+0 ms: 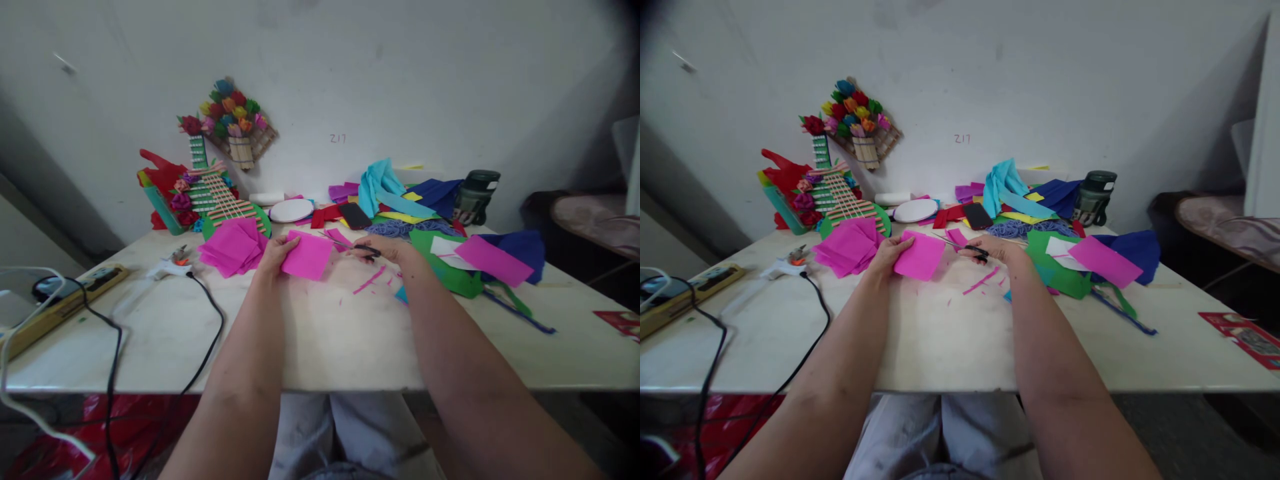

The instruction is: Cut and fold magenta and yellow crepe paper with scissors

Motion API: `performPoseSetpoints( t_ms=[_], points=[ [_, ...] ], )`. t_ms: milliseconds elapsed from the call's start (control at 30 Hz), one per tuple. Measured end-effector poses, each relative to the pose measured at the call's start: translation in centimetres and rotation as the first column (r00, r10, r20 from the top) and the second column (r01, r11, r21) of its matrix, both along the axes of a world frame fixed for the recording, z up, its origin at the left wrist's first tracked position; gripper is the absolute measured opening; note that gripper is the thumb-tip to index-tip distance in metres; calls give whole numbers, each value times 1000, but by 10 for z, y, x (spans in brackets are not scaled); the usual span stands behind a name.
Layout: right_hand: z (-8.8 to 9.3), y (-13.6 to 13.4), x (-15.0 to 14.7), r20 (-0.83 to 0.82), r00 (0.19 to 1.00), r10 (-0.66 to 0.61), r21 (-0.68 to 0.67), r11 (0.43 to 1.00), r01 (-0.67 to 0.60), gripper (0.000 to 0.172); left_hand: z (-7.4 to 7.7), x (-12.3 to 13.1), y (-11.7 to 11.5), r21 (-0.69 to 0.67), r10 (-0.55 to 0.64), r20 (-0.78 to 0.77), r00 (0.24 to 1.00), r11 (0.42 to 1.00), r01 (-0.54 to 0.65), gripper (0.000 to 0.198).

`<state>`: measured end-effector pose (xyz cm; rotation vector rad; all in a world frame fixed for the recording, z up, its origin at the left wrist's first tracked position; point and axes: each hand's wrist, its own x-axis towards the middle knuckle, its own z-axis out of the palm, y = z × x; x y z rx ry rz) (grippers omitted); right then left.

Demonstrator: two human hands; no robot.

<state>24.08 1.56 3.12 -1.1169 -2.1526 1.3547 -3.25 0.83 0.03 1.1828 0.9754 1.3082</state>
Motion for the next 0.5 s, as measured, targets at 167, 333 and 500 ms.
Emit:
performPoseSetpoints(
  t_ms=[167, 333, 500],
  points=[
    [-7, 9, 2, 10, 1000, 21, 0, 1000, -21, 36, -1, 0, 0, -3, -2, -8, 1000, 1000, 2, 37],
    [-10, 12, 1, 39, 999, 5, 25, 1000, -6, 43, -2, -1, 2, -6, -4, -22, 1000, 1000, 4, 36],
    [-8, 9, 0, 55, 998, -19, 39, 999, 16, 48, -1, 1, 1, -10, -8, -22, 1000, 1000, 8, 37]
  ],
)
